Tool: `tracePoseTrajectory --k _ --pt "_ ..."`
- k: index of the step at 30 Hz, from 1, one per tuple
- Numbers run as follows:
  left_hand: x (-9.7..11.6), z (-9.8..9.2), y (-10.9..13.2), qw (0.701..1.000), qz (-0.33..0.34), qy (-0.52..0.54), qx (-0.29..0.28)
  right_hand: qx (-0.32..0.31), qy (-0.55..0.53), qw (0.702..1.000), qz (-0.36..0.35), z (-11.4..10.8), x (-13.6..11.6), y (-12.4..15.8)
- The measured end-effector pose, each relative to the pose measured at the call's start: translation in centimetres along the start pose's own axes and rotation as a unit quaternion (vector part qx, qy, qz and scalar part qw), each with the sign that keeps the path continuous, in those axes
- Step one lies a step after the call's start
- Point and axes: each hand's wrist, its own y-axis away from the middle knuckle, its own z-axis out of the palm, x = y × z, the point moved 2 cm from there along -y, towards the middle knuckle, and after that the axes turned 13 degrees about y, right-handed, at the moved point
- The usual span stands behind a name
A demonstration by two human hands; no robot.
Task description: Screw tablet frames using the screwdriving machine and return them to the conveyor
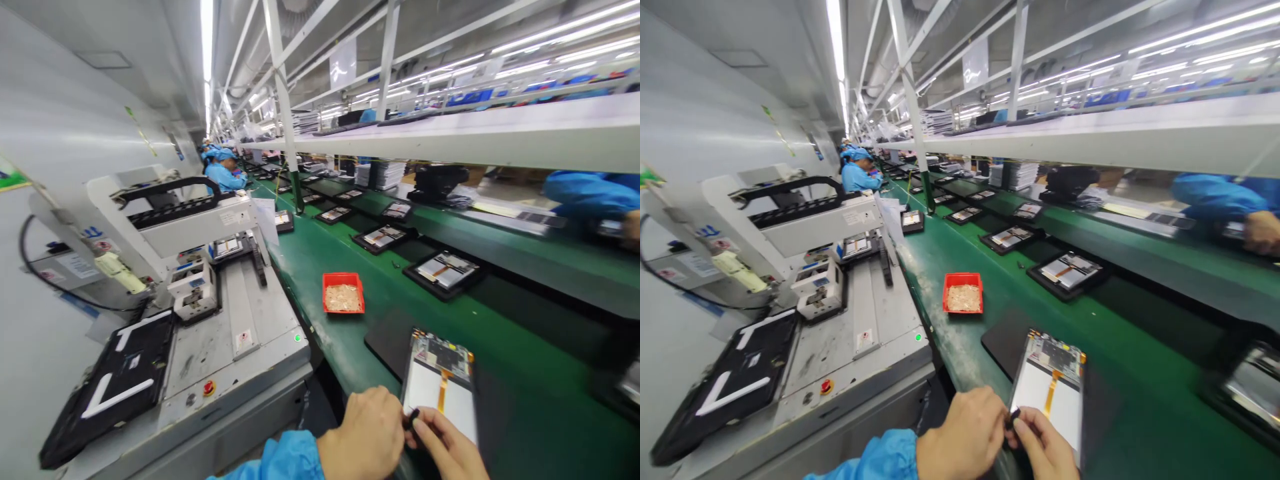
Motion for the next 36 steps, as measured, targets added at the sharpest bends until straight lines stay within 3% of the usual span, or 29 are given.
tracePoseTrajectory --k 2,6,8,10,14,18,20,23,25,30,36 --pt "-0.9 -1.3 -1.6 0.999 -0.031 -0.005 0.035 -0.023 -0.029 0.999 0.009 -0.8 -0.1 0.5" --pt "-4.3 -6.1 -7.2 0.980 -0.133 -0.084 0.120 -0.035 -0.043 0.997 0.044 -3.5 0.2 1.7" --pt "-6.4 -8.3 -10.1 0.964 -0.193 -0.135 0.121 -0.005 0.009 0.999 0.043 -5.1 0.6 2.1" --pt "-8.1 -9.8 -12.5 0.961 -0.210 -0.147 0.105 0.047 0.099 0.994 0.025 -6.4 0.9 2.4" --pt "-10.2 -10.1 -14.2 0.965 -0.201 -0.147 0.087 0.154 0.273 0.946 -0.081 -7.1 1.2 3.3" --pt "-10.7 -9.3 -12.7 0.969 -0.180 -0.137 0.098 0.156 0.346 0.903 -0.200 -5.2 1.8 4.1" --pt "-10.5 -8.9 -11.1 0.973 -0.157 -0.108 0.132 0.150 0.381 0.882 -0.234 -4.1 2.1 4.4" --pt "-9.2 -7.6 -8.0 0.977 -0.090 -0.015 0.192 0.146 0.413 0.859 -0.264 -3.1 2.8 4.6" --pt "-7.8 -6.1 -5.7 0.978 -0.042 0.054 0.196 0.147 0.416 0.855 -0.271 -2.7 3.3 4.6" --pt "-3.8 -2.0 -0.7 0.976 0.064 0.158 0.134 0.141 0.459 0.838 -0.258 -2.5 4.0 4.7" --pt "-0.9 2.0 1.5 0.977 0.202 0.057 -0.035 0.135 0.497 0.820 -0.248 -2.5 3.3 5.0"
